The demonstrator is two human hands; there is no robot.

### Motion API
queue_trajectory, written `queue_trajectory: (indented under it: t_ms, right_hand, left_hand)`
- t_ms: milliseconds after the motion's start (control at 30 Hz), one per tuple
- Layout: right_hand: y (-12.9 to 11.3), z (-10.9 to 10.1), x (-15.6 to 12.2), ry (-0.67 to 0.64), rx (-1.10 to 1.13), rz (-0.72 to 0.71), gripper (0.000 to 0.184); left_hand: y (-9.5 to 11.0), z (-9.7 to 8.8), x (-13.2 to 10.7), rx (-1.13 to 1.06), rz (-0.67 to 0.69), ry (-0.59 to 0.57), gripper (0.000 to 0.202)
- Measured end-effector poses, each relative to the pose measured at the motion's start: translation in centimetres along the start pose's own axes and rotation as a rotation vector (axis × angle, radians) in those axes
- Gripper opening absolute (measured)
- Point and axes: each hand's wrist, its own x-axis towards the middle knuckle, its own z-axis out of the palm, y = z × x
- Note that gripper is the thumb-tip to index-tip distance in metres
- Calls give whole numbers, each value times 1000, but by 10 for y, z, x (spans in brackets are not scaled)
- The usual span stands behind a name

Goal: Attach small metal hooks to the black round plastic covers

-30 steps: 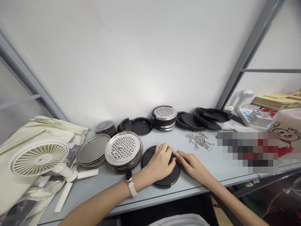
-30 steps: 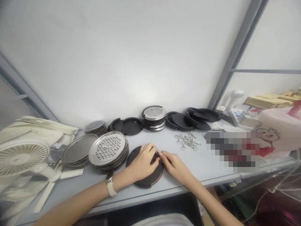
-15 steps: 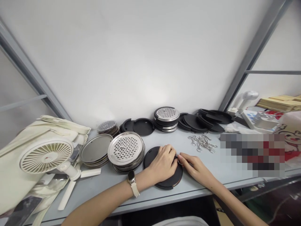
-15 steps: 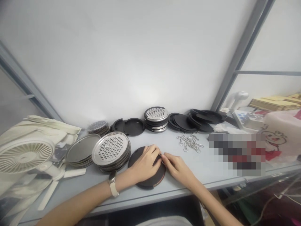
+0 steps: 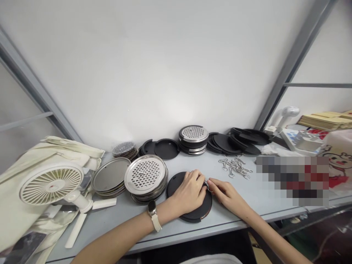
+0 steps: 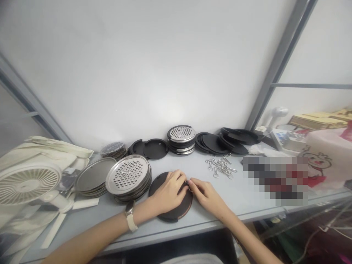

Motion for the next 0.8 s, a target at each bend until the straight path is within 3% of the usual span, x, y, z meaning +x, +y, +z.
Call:
queue_trajectory:
  t_ms: [200, 800]
  right_hand:
    - [3, 0, 3, -72, 16, -21, 41]
    - [7, 2, 0, -35, 22, -29, 41]
  left_hand:
    - [-1, 1, 0, 4, -16, -6, 4]
    - [-1, 0, -1, -74, -9, 10, 17]
